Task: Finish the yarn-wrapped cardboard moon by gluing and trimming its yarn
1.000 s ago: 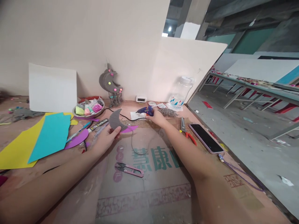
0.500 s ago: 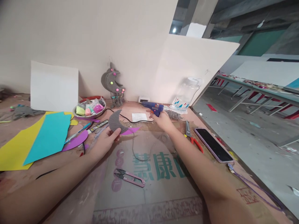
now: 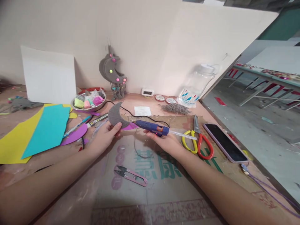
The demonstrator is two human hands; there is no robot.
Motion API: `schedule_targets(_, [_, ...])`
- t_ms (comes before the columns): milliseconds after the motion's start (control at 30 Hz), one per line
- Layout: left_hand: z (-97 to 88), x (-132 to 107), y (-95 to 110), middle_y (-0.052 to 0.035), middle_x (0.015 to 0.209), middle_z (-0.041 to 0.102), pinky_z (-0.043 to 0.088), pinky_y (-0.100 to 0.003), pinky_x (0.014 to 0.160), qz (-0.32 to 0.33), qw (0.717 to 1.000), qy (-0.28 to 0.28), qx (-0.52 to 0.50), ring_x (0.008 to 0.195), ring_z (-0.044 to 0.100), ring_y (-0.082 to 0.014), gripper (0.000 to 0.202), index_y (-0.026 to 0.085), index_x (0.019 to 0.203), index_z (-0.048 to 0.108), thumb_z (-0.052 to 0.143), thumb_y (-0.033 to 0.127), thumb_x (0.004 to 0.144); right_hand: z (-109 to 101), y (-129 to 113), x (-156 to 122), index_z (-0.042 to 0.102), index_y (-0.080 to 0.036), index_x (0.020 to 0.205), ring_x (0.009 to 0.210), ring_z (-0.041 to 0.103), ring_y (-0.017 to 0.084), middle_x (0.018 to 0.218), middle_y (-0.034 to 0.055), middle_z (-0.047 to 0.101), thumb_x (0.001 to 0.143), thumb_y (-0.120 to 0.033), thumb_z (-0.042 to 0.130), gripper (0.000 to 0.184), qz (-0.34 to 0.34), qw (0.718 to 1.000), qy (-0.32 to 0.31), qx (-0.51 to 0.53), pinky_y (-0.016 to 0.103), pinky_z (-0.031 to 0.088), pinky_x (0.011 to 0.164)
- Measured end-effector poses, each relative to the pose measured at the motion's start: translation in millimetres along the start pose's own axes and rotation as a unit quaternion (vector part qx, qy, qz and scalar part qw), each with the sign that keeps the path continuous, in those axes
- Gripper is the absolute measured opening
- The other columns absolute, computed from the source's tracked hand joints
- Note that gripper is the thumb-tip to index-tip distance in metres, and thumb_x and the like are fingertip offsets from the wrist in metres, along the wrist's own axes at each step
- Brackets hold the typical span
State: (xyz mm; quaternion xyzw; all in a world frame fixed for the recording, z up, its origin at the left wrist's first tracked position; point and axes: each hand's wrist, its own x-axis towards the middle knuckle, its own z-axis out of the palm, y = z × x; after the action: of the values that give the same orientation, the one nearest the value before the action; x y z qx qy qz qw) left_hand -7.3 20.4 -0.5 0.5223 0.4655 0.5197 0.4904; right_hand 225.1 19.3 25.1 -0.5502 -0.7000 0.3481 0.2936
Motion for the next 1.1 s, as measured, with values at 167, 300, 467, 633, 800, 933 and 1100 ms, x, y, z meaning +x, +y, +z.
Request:
schedule_targets(167, [0.4, 0.3, 2.2, 0.0033, 0.058, 0.051, 0.035, -0.02, 0.048, -0.019, 1.0, 0.007, -0.003, 0.05, 0.045, -0.0075, 0.028, 0.016, 0.07, 0.05, 0.058, 0.042, 0.077, 1.5, 2.6, -1.7, 0.065, -0.025, 0.088, 0.084, 0.066, 0.021, 0.087, 0.0012, 0.071, 0.076, -0.05, 0.054, 0.03, 0.0, 0.998, 0.001, -0.069, 0.034, 0.053, 0.079])
schedule_targets(300, [0.1, -0.1, 2.4, 0.0039, 0.057, 0.049, 0.035, -0.02, 0.048, -0.014, 1.0, -0.005, -0.002, 0.05, 0.044, -0.0074, 0.028, 0.016, 0.071, 0.049, 0.056, 0.042, 0.079, 1.9, 4.1, -1.5, 0.064, -0.025, 0.093, 0.084, 0.066, 0.022, 0.089, 0.0014, 0.07, 0.077, -0.05, 0.054, 0.031, -0.019, 0.994, 0.013, -0.106, 0.035, 0.053, 0.079])
schedule_targets(467, [0.3, -0.7, 1.1, 0.004, 0.057, 0.049, 0.035, -0.02, 0.047, -0.006, 1.0, -0.003, 0.01, 0.049, 0.044, -0.0076, 0.028, 0.016, 0.072, 0.049, 0.056, 0.043, 0.079, 3.4, 1.8, -1.5, 0.063, -0.024, 0.095, 0.08, 0.066, 0.021, 0.085, 0.0016, 0.07, 0.077, -0.048, 0.056, 0.031, -0.017, 0.995, 0.026, -0.097, 0.033, 0.054, 0.076])
schedule_targets(633, [-1.2, 0.3, -1.4, 0.0035, 0.059, 0.051, 0.035, -0.02, 0.048, -0.002, 1.0, -0.003, 0.01, 0.05, 0.045, -0.0076, 0.029, 0.016, 0.071, 0.049, 0.057, 0.043, 0.078, 6.1, 0.8, -2.2, 0.064, -0.025, 0.092, 0.083, 0.067, 0.022, 0.086, 0.0005, 0.071, 0.076, -0.046, 0.057, 0.028, -0.012, 0.997, 0.025, -0.071, 0.032, 0.055, 0.076])
schedule_targets(800, [-1.1, -0.7, -0.2, 0.0029, 0.059, 0.052, 0.036, -0.02, 0.048, -0.014, 1.0, 0.005, 0.002, 0.05, 0.047, -0.0079, 0.028, 0.017, 0.071, 0.05, 0.058, 0.042, 0.077, 6.1, 4.0, -0.2, 0.066, -0.027, 0.094, 0.086, 0.066, 0.025, 0.088, 0.0015, 0.071, 0.074, -0.049, 0.06, 0.03, -0.024, 0.998, 0.026, -0.057, 0.035, 0.054, 0.075])
schedule_targets(933, [0.1, -1.8, 2.0, 0.0033, 0.058, 0.052, 0.036, -0.02, 0.048, -0.024, 1.0, 0.007, -0.004, 0.05, 0.047, -0.0081, 0.029, 0.017, 0.071, 0.05, 0.06, 0.043, 0.075, 5.5, 6.7, 2.0, 0.066, -0.027, 0.093, 0.084, 0.066, 0.026, 0.087, 0.0016, 0.071, 0.073, -0.049, 0.061, 0.031, -0.016, 0.998, 0.026, -0.059, 0.036, 0.054, 0.073])
schedule_targets(1100, [0.1, -1.2, 2.8, 0.0031, 0.059, 0.052, 0.037, -0.02, 0.049, -0.022, 1.0, 0.002, -0.003, 0.051, 0.047, -0.0079, 0.028, 0.016, 0.071, 0.05, 0.059, 0.043, 0.076, 5.5, 5.9, 2.3, 0.064, -0.027, 0.09, 0.086, 0.065, 0.026, 0.087, 0.0014, 0.071, 0.072, -0.05, 0.061, 0.03, -0.013, 0.998, 0.026, -0.054, 0.035, 0.053, 0.076])
